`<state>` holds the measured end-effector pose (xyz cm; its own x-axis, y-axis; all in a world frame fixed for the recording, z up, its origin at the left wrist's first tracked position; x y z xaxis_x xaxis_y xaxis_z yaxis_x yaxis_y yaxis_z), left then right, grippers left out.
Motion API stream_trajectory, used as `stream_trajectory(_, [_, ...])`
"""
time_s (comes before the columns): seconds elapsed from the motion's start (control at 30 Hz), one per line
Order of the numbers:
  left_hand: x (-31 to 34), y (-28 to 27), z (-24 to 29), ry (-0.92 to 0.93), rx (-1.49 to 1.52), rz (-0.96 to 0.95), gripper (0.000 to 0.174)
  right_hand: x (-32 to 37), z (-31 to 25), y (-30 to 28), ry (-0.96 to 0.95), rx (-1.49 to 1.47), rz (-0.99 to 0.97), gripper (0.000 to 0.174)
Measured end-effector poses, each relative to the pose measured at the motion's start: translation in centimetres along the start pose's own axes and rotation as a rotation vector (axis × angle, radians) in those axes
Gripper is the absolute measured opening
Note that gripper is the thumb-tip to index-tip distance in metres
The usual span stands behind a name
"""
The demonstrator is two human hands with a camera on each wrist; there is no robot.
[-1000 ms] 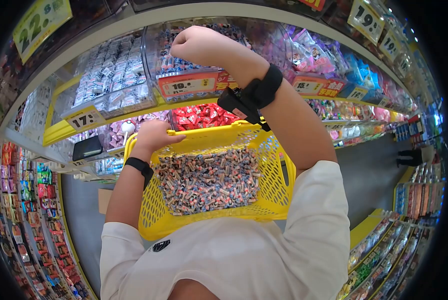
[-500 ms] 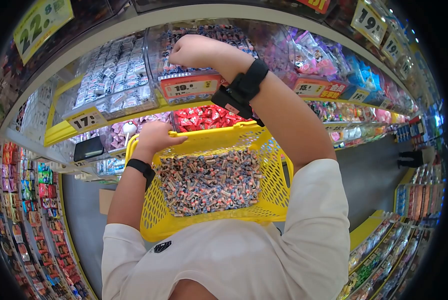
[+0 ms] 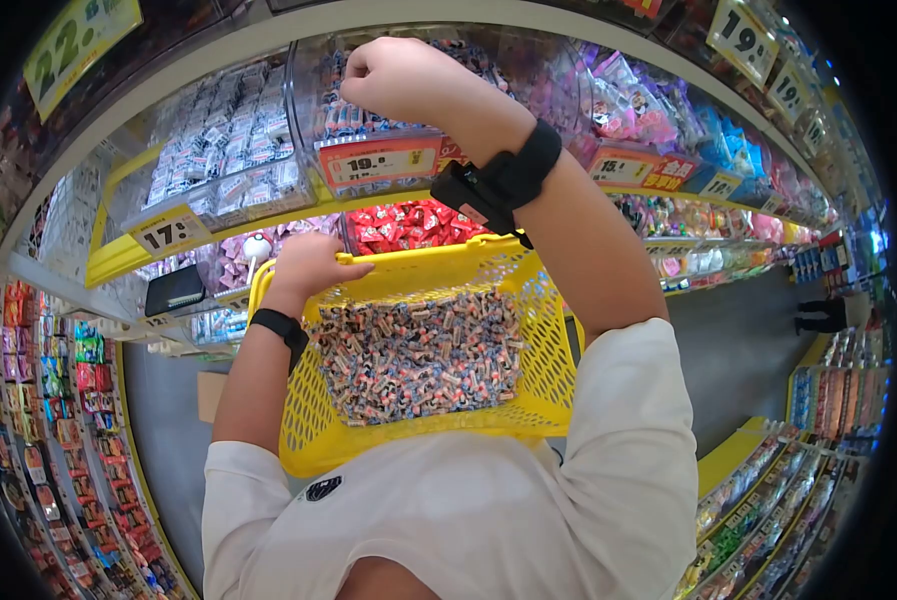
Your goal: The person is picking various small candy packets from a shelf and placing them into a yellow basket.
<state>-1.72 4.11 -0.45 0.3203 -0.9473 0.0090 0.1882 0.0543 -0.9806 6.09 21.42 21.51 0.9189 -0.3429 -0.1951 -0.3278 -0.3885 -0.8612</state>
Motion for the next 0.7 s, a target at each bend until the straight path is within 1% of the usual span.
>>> stream_trajectory(0.1, [0.1, -0.1, 0.0, -0.008, 0.001, -0.020, 0.071, 2.2, -0.3, -0.7, -0.182, -0.047, 0.103, 0.022])
stream_trajectory(0.13, [0.1, -0.1, 0.0, -0.011, 0.000, -0.026, 0.071, 3.3, -0.6, -0.8, -0.158, -0.101, 0.118, 0.018])
stream_trajectory(0.23, [0.0, 0.1, -0.1, -0.013, 0.006, -0.034, 0.071, 5.9, -0.4, -0.4, -0.144, -0.249, 0.124, 0.018])
stream_trajectory(0.27, [-0.1, 0.1, -0.1, -0.012, 0.003, -0.032, 0.072, 7.1, -1.1, -1.0, -0.187, -0.179, 0.162, 0.014])
stream_trajectory(0.37, [-0.1, 0.0, 0.0, -0.022, 0.005, -0.046, 0.072, 10.0, -1.7, -1.4, -0.250, -0.165, 0.293, 0.016])
stream_trajectory(0.4, [0.0, -0.1, 0.1, -0.019, 0.004, -0.044, 0.072, 10.8, -1.6, -0.9, -0.278, -0.243, 0.310, 0.013])
stream_trajectory(0.5, [-0.1, -0.1, 0.0, -0.032, -0.007, -0.068, 0.072, 12.9, -2.1, 0.3, -0.319, -0.285, 0.271, 0.009])
stream_trajectory(0.53, [0.0, -0.1, 0.1, -0.029, -0.003, -0.068, 0.072, 13.4, -2.0, 1.3, -0.306, -0.286, 0.232, 0.007])
stream_trajectory(0.7, [-0.1, 0.3, -0.1, -0.014, 0.008, -0.029, 0.072, 15.1, -1.8, 9.1, -0.332, -0.267, -0.100, 0.009])
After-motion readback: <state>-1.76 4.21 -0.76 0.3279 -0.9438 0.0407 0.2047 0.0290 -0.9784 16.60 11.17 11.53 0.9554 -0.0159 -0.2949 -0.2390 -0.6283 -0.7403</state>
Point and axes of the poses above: each hand's wrist, its own x-axis away from the middle knuckle, its own y-axis out of the palm, z = x × y, the point moved 4 cm from there along -x, towards the middle knuckle, and after that the axes turned 1 degree about x, right-handed, at the moved point
